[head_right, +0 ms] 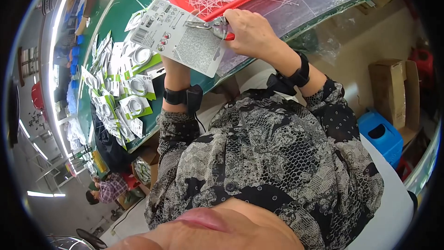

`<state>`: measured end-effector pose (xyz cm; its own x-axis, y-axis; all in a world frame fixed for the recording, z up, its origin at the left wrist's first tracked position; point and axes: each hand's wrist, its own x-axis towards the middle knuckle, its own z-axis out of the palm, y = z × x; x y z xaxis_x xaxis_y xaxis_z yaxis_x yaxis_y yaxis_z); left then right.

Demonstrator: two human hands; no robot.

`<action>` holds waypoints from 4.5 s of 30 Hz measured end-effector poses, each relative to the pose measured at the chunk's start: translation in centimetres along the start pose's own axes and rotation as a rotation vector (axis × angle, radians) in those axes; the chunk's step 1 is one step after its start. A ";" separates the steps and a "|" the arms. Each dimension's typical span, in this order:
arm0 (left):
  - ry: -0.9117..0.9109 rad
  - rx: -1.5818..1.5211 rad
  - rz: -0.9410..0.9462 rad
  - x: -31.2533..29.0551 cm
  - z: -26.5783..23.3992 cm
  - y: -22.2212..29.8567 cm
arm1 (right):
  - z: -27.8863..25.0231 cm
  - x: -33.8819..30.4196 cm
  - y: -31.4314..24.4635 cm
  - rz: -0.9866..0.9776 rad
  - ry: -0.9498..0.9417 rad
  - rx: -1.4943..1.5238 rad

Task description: The person picks up a cable package, turns it over, and uses shears to cut the plastic ties on the back. They then place the package on a pile and pick up another cable package to repeat the process.

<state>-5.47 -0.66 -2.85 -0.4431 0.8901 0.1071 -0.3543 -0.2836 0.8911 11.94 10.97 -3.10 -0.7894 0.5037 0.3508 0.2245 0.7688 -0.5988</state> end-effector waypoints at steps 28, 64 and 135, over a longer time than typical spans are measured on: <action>-0.054 -0.156 0.086 2.1 1.5 -2.3 | -1.3 -0.3 3.0 0.192 -0.150 -0.076; 0.022 0.065 0.062 0.6 3.2 -3.5 | -0.4 -1.1 2.4 0.076 0.017 -0.046; 0.084 0.153 0.163 -0.1 6.5 -4.6 | -2.7 -1.1 2.6 0.089 0.247 -0.400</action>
<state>1.54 2.81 -4.10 -0.5534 0.8024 0.2234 -0.1462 -0.3576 0.9223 14.97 13.50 -3.08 -0.6088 0.6155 0.5006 0.5250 0.7856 -0.3274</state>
